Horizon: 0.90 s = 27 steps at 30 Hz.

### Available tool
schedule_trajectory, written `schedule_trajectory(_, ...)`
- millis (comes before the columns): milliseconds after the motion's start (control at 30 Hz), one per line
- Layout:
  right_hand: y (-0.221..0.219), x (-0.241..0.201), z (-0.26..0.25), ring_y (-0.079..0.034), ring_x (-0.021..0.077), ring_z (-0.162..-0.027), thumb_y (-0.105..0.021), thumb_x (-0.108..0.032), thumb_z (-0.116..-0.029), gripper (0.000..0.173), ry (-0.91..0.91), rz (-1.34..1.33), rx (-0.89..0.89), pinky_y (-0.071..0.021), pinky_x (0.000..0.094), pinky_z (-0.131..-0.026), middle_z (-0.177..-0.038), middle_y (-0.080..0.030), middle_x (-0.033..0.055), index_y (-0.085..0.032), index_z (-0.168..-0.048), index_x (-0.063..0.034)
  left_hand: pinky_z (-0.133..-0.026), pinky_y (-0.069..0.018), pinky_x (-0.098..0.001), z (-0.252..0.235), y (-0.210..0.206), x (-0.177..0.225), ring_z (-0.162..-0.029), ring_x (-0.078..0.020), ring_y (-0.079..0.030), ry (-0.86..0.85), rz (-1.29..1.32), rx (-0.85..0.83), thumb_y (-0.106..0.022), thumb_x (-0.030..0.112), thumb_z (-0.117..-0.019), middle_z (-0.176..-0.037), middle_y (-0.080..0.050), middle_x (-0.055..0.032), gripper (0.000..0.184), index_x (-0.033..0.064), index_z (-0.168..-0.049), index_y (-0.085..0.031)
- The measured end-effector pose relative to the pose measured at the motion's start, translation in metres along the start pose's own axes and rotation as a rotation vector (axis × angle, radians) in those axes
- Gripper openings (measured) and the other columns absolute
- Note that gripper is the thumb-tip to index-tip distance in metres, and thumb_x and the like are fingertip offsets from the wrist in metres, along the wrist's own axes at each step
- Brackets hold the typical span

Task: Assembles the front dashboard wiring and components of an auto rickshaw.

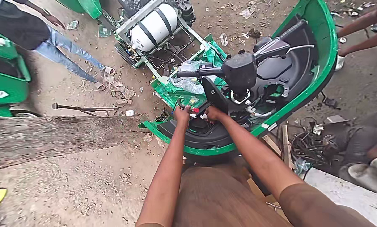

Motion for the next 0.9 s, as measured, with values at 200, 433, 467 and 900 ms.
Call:
schedule_trajectory(200,-0.004,0.002,-0.006,-0.068,0.0262,-0.068,-0.081,-0.007,-0.0823,0.047,0.023,0.086,0.036,-0.0593,0.0456,-0.065,-0.095,-0.07,0.0168,-0.063,-0.126,-0.0048,-0.076,-0.0623,-0.0463,-0.009,0.01,-0.018,-0.091,-0.0294,-0.071,0.063,0.06,-0.011,-0.069,-0.002,-0.093,-0.118,-0.065,-0.0208,0.059,0.0023,-0.142,-0.036)
schedule_trajectory(433,-0.01,-0.01,-0.012,-0.068,0.0374,-0.095,-0.062,-0.049,-0.1011,0.055,0.02,0.083,0.062,-0.053,0.0595,-0.087,-0.105,-0.069,0.0247,-0.068,-0.113,0.0038,-0.082,-0.0608,-0.0506,-0.016,0.024,-0.022,-0.097,-0.0315,-0.069,0.118,0.04,0.105,-0.07,0.001,-0.0924,-0.118,-0.065,-0.0218,0.055,-0.001,-0.14,-0.044)
schedule_trajectory(467,-0.012,-0.011,-0.011,-0.068,0.036,-0.097,-0.051,-0.05,-0.1062,0.058,0.005,0.016,0.084,-0.0519,0.058,-0.09,-0.105,-0.07,0.0245,-0.069,-0.11,0.005,-0.081,-0.0601,-0.0507,-0.014,0.025,-0.022,-0.097,-0.0316,-0.068,0.143,0.048,0.121,-0.07,0.002,-0.0931,-0.117,-0.065,-0.0223,0.052,-0.0007,-0.14,-0.046)
schedule_trajectory(900,-0.039,0.005,-0.038,-0.066,0.0223,-0.076,-0.045,-0.025,-0.1072,0.035,-0.166,-0.483,0.119,-0.0569,0.04,-0.068,-0.099,-0.066,0.0163,-0.059,-0.124,0.0024,-0.063,-0.0572,-0.0371,0.0,0.03,-0.016,-0.073,-0.0208,-0.064,0.275,0.269,0.127,-0.068,0.009,-0.0974,-0.105,-0.066,-0.0164,0.046,0.0045,-0.139,-0.048)
Point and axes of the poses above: each hand's wrist, its own z-axis away from the middle knuckle, its own y-axis out of the back of the hand, x = y × z, the point moved 6 cm from there along -z, towards the middle knuckle
